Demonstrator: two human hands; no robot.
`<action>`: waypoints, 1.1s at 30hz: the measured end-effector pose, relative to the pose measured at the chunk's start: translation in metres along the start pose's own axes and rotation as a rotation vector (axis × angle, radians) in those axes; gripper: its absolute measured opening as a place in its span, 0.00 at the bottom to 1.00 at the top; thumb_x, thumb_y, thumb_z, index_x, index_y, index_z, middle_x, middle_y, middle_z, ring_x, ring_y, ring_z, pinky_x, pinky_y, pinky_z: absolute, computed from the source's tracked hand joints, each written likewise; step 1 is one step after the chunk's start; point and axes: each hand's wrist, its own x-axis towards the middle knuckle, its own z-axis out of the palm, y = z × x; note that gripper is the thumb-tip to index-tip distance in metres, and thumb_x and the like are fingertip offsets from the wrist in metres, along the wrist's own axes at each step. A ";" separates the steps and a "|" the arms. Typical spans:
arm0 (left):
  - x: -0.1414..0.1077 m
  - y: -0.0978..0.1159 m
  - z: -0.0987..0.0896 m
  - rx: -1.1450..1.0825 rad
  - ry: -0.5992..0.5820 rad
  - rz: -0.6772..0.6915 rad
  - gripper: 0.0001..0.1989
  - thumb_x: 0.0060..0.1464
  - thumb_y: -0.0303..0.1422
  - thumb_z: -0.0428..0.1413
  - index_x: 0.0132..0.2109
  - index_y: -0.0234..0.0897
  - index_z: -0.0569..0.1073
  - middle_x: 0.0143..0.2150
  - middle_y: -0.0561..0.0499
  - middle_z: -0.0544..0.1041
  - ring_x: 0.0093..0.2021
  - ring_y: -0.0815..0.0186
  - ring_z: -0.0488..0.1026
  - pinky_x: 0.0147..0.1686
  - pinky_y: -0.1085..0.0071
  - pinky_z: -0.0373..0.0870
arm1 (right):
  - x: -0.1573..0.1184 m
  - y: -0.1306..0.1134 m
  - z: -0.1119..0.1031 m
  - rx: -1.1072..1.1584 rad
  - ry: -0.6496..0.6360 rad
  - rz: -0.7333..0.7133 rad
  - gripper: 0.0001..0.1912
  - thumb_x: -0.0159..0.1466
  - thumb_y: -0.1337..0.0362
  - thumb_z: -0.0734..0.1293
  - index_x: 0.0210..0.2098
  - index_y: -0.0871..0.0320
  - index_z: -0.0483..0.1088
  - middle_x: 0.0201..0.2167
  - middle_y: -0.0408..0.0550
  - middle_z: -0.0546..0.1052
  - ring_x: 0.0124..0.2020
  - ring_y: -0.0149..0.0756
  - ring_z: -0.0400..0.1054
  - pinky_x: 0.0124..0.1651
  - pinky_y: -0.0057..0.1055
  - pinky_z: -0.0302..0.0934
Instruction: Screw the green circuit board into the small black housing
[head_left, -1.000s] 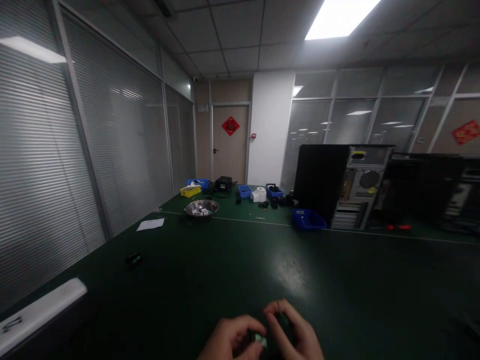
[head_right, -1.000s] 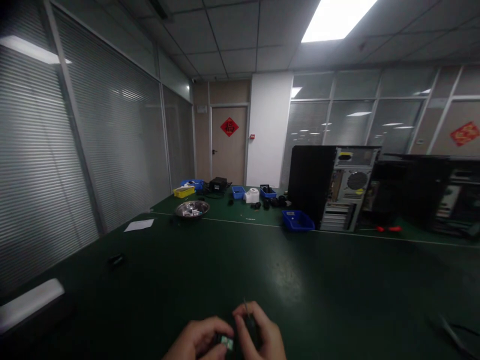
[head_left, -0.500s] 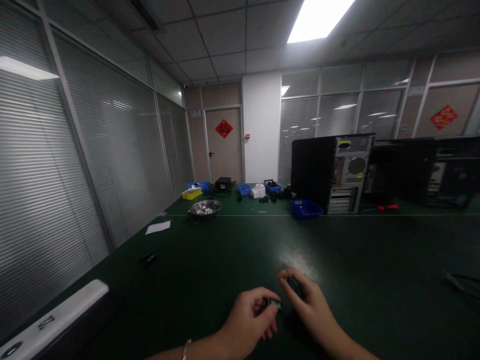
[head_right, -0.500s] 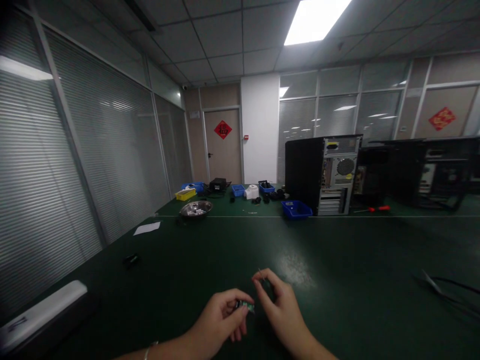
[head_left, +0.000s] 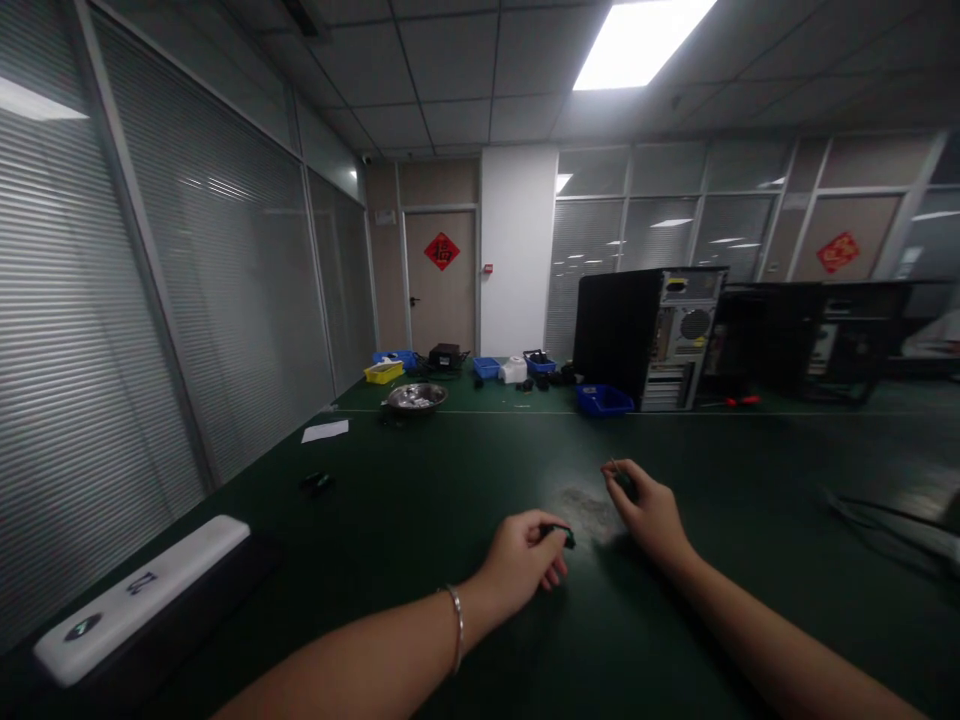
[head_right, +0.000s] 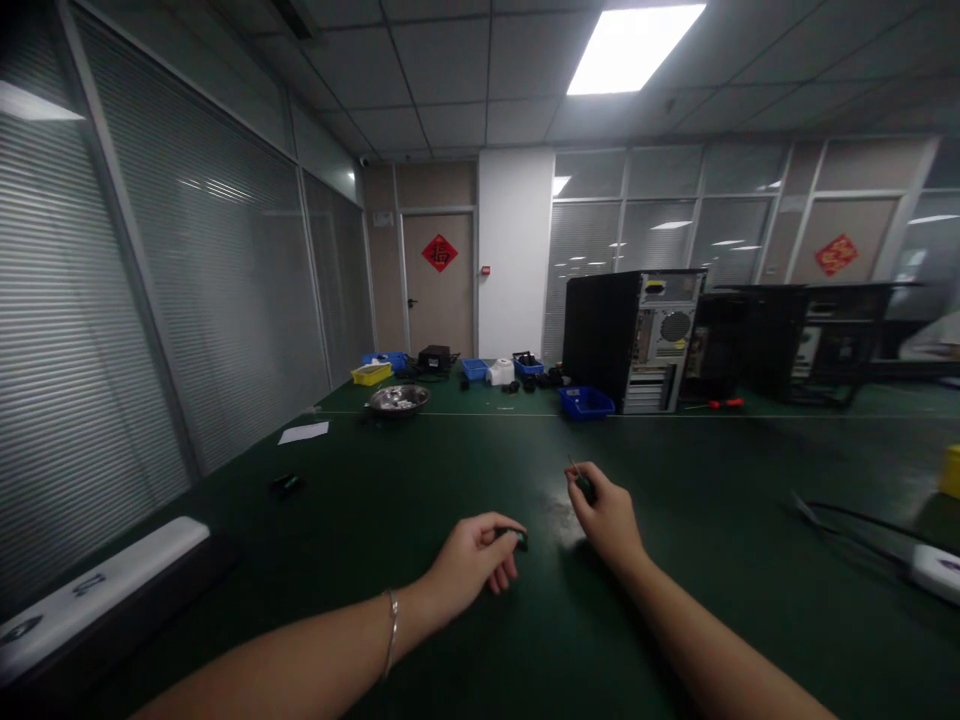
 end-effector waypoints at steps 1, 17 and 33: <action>-0.001 0.000 -0.001 -0.007 -0.002 0.004 0.17 0.56 0.36 0.54 0.47 0.27 0.73 0.22 0.54 0.71 0.19 0.72 0.65 0.21 0.75 0.61 | 0.000 0.000 0.001 -0.021 0.000 0.001 0.10 0.67 0.61 0.64 0.43 0.61 0.70 0.39 0.48 0.76 0.36 0.36 0.72 0.40 0.37 0.68; -0.006 0.005 -0.004 -0.135 0.029 -0.018 0.16 0.57 0.35 0.53 0.48 0.26 0.72 0.26 0.52 0.72 0.24 0.71 0.67 0.25 0.74 0.62 | -0.011 -0.016 -0.006 -0.035 0.008 0.007 0.10 0.67 0.61 0.64 0.42 0.61 0.70 0.36 0.46 0.75 0.33 0.33 0.71 0.37 0.34 0.67; 0.000 -0.001 0.000 -0.183 0.041 -0.156 0.22 0.55 0.44 0.54 0.47 0.27 0.72 0.22 0.53 0.70 0.19 0.73 0.64 0.22 0.75 0.60 | -0.037 -0.054 -0.009 0.454 -0.377 0.065 0.12 0.64 0.56 0.63 0.32 0.56 0.73 0.28 0.47 0.78 0.31 0.38 0.74 0.35 0.26 0.68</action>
